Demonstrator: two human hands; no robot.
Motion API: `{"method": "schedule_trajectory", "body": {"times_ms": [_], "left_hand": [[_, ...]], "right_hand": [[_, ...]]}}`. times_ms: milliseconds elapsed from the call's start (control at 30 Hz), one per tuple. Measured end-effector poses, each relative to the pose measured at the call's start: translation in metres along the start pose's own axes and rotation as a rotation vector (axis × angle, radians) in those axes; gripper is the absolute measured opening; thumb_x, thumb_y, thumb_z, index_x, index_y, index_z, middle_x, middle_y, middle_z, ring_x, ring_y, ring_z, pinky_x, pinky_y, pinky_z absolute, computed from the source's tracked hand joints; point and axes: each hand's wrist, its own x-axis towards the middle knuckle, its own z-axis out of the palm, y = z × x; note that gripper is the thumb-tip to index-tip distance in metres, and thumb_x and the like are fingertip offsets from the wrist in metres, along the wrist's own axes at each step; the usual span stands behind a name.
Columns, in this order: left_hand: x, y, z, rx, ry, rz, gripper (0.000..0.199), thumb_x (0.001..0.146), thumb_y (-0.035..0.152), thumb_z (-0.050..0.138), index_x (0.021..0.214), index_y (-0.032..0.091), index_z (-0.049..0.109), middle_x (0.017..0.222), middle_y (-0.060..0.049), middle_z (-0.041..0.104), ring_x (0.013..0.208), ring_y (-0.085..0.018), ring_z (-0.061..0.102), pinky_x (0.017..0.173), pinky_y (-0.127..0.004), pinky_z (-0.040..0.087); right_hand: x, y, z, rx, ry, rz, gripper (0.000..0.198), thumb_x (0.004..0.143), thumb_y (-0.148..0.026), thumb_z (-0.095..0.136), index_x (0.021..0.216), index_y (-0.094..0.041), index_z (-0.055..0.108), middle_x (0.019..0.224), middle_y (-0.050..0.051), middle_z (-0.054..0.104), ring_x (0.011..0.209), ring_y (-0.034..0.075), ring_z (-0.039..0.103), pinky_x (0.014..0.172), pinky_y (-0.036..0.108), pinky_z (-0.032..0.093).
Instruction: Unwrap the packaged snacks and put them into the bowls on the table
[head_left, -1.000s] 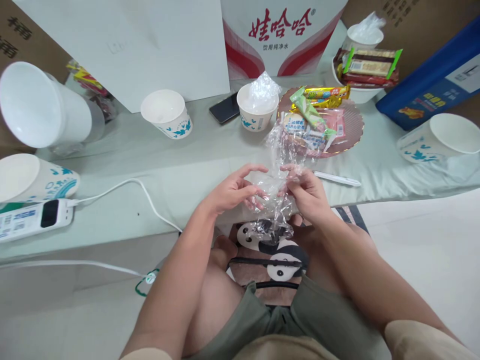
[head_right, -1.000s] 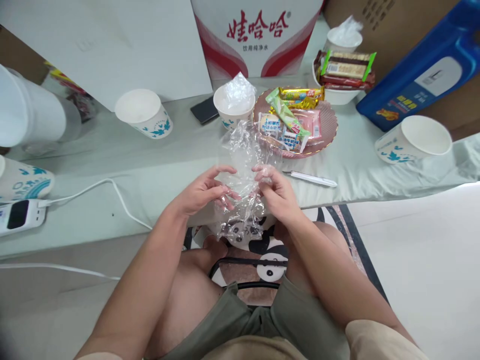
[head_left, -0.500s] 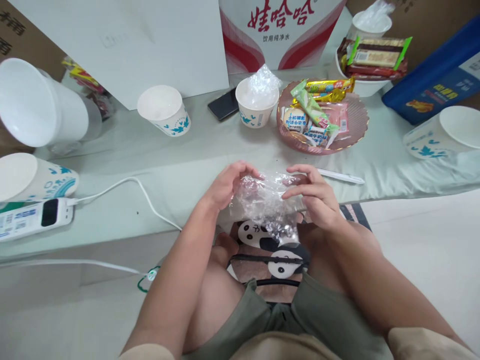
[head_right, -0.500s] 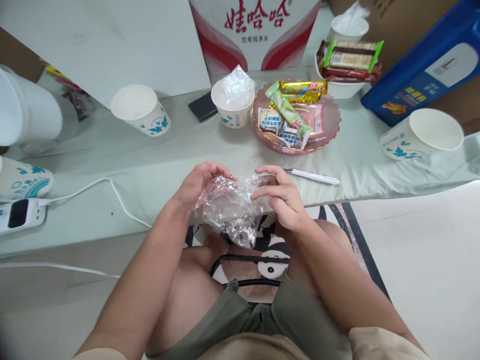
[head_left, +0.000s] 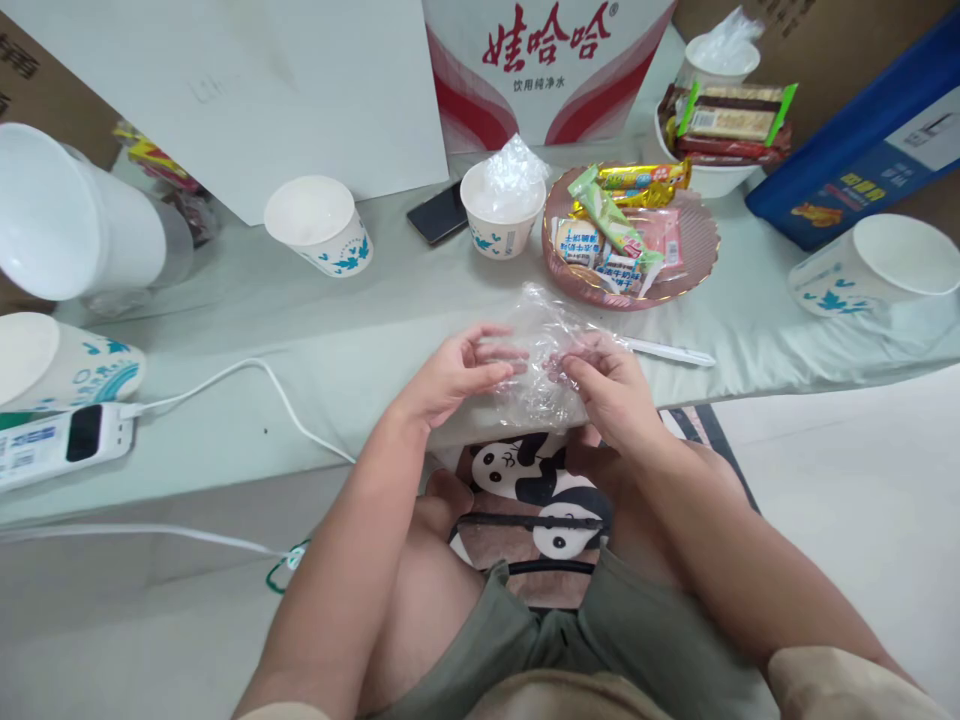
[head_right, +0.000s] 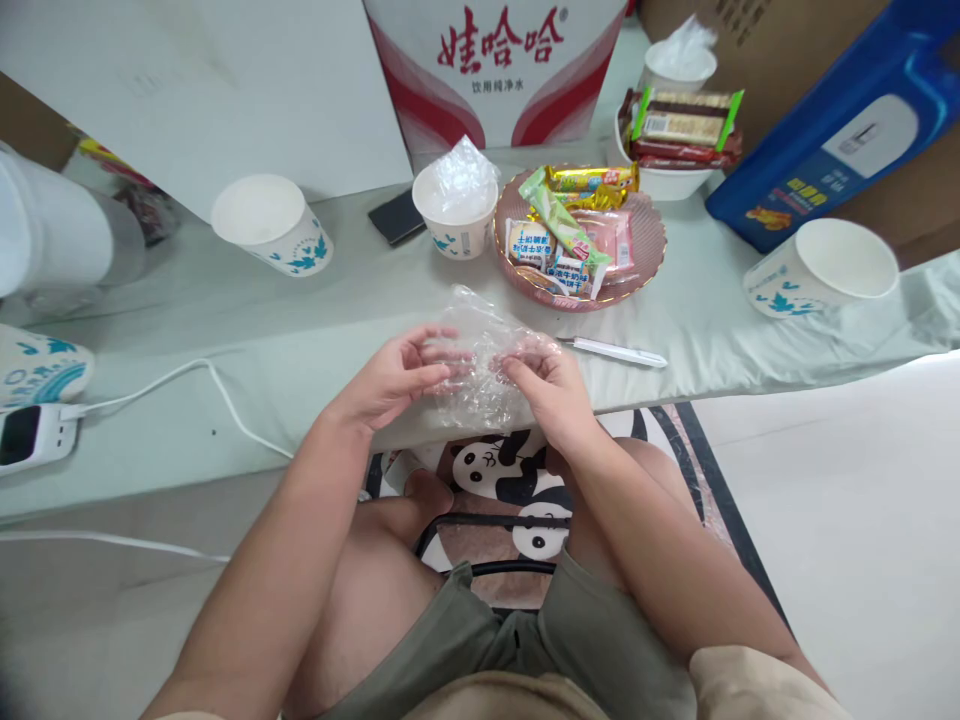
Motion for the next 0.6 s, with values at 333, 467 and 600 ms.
{"method": "schedule_trajectory", "body": {"times_ms": [333,467,600], "left_hand": [[-0.007,0.007,0.002,0.117,-0.014,-0.113,0.025,0.087,0.033,0.066,0.11,0.023,0.06,0.061,0.005,0.063,0.051,-0.011,0.062,0.047,-0.019,0.043],[-0.007,0.008,-0.006,-0.044,-0.048,-0.125,0.04,0.083,0.024,0.063,0.123,0.026,0.06,0.068,0.006,0.061,0.056,-0.01,0.06,0.054,-0.02,0.048],[-0.006,0.008,-0.015,-0.084,-0.03,-0.088,0.04,0.092,0.046,0.047,0.119,0.021,0.063,0.075,-0.001,0.06,0.058,-0.013,0.055,0.061,-0.028,0.055]], "right_hand": [[-0.01,0.007,-0.006,-0.153,-0.009,-0.121,0.027,0.089,-0.046,0.061,0.111,-0.03,0.061,0.078,0.0,0.063,0.066,0.018,0.061,0.057,0.033,0.052],[-0.018,-0.004,-0.012,-0.338,-0.191,-0.304,0.017,0.088,-0.033,0.056,0.091,-0.027,0.072,0.09,0.006,0.069,0.082,0.025,0.068,0.072,0.041,0.057],[-0.018,-0.015,-0.012,-0.64,-0.229,-0.531,0.037,0.078,-0.015,0.051,0.101,-0.027,0.078,0.105,0.007,0.072,0.096,0.027,0.069,0.089,0.046,0.057]]}}
